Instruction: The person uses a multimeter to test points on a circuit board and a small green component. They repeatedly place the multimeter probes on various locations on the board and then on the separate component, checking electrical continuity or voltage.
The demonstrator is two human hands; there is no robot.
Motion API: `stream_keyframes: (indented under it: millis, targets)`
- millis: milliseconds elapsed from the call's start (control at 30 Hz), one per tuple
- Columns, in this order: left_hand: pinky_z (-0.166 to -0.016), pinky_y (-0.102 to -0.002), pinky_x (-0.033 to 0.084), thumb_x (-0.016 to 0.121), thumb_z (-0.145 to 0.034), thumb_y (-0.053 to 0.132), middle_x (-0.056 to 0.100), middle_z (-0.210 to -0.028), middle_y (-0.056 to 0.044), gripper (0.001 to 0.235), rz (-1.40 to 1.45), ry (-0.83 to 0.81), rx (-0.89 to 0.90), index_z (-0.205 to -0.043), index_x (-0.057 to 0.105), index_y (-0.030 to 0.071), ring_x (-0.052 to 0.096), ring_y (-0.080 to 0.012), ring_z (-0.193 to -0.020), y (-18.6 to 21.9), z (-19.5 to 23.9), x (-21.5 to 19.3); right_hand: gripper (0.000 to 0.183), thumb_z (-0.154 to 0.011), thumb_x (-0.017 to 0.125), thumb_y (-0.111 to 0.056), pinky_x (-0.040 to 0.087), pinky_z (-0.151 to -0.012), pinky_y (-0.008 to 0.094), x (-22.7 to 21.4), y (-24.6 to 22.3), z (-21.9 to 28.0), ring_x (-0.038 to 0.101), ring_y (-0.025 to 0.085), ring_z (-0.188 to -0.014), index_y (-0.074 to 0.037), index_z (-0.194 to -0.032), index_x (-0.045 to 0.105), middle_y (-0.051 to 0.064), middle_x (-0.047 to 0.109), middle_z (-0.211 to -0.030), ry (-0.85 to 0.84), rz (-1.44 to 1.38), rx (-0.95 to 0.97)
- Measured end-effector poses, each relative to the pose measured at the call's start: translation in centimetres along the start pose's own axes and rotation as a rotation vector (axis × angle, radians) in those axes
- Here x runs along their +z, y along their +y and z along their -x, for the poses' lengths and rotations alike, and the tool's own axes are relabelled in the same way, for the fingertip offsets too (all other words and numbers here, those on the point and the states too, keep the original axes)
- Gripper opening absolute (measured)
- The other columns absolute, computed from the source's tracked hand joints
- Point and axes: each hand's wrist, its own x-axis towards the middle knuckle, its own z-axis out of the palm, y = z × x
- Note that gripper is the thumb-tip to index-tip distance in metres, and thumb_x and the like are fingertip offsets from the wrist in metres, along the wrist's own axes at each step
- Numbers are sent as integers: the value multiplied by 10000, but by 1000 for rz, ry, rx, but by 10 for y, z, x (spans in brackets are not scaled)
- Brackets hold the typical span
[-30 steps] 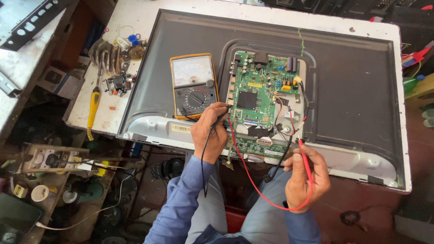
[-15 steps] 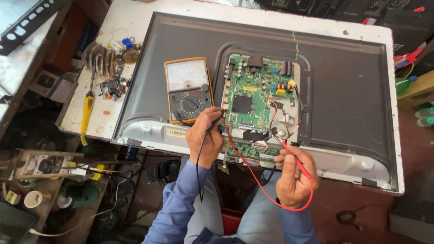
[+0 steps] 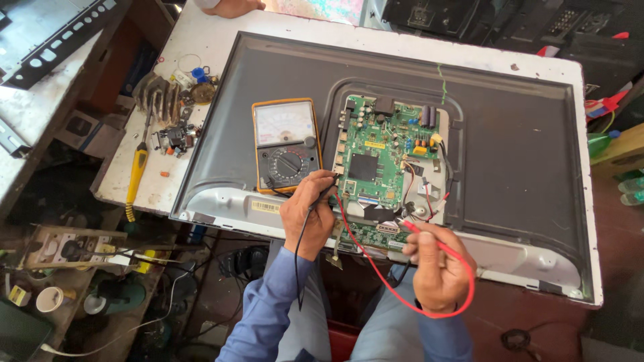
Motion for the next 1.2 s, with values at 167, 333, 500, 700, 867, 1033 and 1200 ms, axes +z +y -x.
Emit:
stream_keyframes:
  millis: [167,333,500,700,867,1033,1200]
  targets:
    - [-822,-316,595,600,-796,-178,734,-1094,-129,292,29,-4,-7,-1026,635,-1,754,-290,-969,0,0,-2,204,-1113,531,-119,474,-599,257,-10,21,3,632,157,-696,41,-1175,641,114,688,-920,241,-215,70]
    - [-814,-319,595,616,-790,-174,737,-1086,-130,294,7,7,2,-1023,640,3,756,-294,-965,1,-1,-1,197,-1109,530,-107,526,-678,275,-11,30,11,645,165,-749,55,-1182,615,124,684,-931,139,-163,-83]
    - [-803,-319,600,620,-788,-174,730,-1084,-132,302,22,6,14,-1031,638,4,754,-294,-948,2,-2,-2,205,-1106,539,-101,535,-706,276,-1,29,15,657,163,-751,72,-1182,618,132,690,-929,117,-139,-81]
    - [-785,-315,598,628,-794,-166,731,-1083,-128,298,32,-11,8,-1031,639,14,755,-289,-933,3,-4,-4,195,-1106,554,-93,522,-681,253,5,28,7,646,148,-701,74,-1176,624,130,690,-899,128,-141,-102]
    - [-778,-317,591,658,-808,-147,732,-1084,-120,275,24,-9,9,-1026,629,18,750,-291,-926,3,-4,-5,186,-1106,553,-89,531,-646,242,8,24,4,654,152,-698,71,-1171,622,126,687,-921,125,-134,-93]
    - [-798,-323,594,649,-822,-145,728,-1088,-121,274,28,-5,12,-1038,624,21,750,-296,-946,3,-1,-4,202,-1117,554,-100,536,-659,240,9,23,5,653,154,-707,77,-1187,620,129,695,-917,136,-113,-109]
    - [-795,-327,586,660,-831,-133,729,-1088,-113,264,-1,-1,22,-1035,623,30,745,-297,-957,1,-3,-4,222,-1124,561,-118,545,-677,256,4,21,7,656,161,-703,78,-1216,608,137,688,-914,180,-99,-95]
